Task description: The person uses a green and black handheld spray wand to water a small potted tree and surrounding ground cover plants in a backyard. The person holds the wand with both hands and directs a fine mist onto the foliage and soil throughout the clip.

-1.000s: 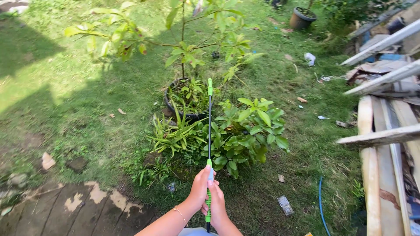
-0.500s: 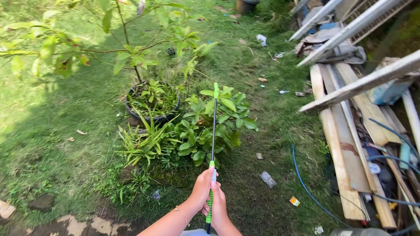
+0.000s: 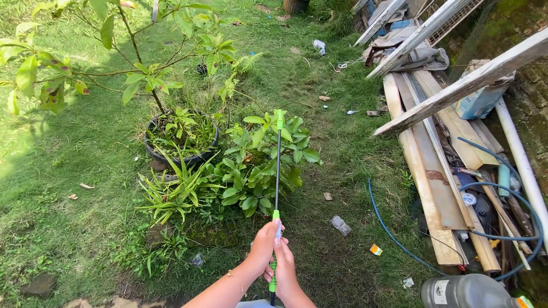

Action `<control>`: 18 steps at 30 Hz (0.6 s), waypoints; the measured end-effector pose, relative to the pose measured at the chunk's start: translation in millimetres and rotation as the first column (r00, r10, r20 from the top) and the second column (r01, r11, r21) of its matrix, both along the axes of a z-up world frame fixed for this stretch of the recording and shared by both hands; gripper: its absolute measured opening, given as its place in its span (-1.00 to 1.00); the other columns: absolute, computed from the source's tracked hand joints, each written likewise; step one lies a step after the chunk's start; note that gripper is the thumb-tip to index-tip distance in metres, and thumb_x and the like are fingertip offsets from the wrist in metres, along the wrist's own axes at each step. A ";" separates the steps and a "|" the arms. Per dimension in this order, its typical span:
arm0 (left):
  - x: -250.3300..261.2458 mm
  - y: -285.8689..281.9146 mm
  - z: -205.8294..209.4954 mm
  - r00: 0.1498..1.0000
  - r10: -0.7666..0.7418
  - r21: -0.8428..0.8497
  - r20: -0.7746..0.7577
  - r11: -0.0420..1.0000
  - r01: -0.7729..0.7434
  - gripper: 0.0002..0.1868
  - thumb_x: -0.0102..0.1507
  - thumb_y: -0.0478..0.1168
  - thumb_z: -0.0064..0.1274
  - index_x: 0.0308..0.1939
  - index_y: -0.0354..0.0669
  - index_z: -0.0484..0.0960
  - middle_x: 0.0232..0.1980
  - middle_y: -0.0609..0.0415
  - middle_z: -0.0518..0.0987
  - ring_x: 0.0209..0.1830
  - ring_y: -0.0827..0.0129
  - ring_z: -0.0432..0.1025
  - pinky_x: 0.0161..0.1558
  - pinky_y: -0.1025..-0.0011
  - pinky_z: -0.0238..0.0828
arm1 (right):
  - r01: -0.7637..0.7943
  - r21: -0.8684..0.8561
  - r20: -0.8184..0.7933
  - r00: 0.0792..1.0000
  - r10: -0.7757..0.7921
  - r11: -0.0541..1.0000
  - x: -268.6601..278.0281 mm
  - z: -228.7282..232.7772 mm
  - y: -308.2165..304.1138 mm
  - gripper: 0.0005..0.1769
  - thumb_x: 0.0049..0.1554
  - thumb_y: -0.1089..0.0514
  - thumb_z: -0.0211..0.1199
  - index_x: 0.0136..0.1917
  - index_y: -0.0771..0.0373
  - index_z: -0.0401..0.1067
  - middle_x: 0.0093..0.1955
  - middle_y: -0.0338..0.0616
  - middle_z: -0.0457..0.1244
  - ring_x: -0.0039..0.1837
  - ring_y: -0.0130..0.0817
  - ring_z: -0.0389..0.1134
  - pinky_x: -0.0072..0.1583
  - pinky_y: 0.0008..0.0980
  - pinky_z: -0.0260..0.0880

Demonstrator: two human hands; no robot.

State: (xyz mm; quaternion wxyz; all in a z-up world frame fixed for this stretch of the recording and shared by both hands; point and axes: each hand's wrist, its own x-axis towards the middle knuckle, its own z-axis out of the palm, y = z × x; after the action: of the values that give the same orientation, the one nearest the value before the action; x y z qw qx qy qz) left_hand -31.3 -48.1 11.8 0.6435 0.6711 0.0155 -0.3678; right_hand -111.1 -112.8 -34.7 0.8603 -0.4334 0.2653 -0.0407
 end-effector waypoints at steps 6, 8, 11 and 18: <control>2.8 1.1 -8.3 1.000 0.006 -0.031 -0.002 0.999 -0.006 -0.43 0.36 0.27 -0.33 -0.01 -0.07 0.57 -0.27 0.10 0.62 -0.44 0.49 0.41 -0.57 0.57 0.11 | 0.011 0.021 0.015 1.000 -0.011 1.000 2.4 -0.1 2.5 -0.60 0.34 -0.07 0.01 0.19 0.32 0.32 -0.38 -0.25 0.05 -0.57 -0.61 -0.05 -0.59 -0.57 -0.05; 2.1 4.7 2.8 1.000 0.020 -0.041 -0.003 0.999 -0.020 -0.41 0.36 0.26 -0.33 0.02 -0.11 0.57 -0.26 0.07 0.63 -0.45 0.48 0.41 -0.57 0.58 0.12 | 0.003 0.014 0.010 1.000 -0.003 1.000 3.1 1.5 2.8 -0.59 0.34 -0.08 0.00 0.16 0.32 0.33 -0.38 -0.24 0.07 -0.57 -0.59 -0.04 -0.58 -0.55 -0.05; 3.5 10.8 6.2 0.998 0.049 -0.066 -0.024 0.996 -0.051 -0.38 0.35 0.26 -0.32 0.04 -0.17 0.57 -0.25 0.03 0.63 -0.48 0.47 0.37 -0.57 0.56 0.11 | -0.009 0.012 0.011 1.000 0.009 1.000 5.9 3.4 5.6 -0.59 0.33 -0.10 0.01 0.10 0.31 0.34 -0.39 -0.23 0.08 -0.57 -0.57 -0.02 -0.58 -0.52 -0.06; 13.4 24.2 -3.9 0.984 0.175 -0.189 -0.034 0.966 -0.179 -0.47 0.37 0.16 -0.21 -0.05 -0.26 0.56 -0.31 -0.11 0.63 -0.55 0.41 0.38 -0.58 0.53 0.24 | -0.109 -0.007 0.045 0.993 0.110 0.994 17.3 13.5 13.4 -0.58 0.31 -0.10 0.03 0.15 0.33 0.31 -0.38 -0.20 0.12 -0.56 -0.54 0.06 -0.56 -0.50 0.04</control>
State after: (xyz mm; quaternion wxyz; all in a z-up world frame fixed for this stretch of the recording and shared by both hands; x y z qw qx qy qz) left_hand -17.9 -23.8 8.0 0.7350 0.5990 0.0455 -0.3145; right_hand -93.7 -99.4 -21.2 0.8661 -0.4480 0.2216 -0.0038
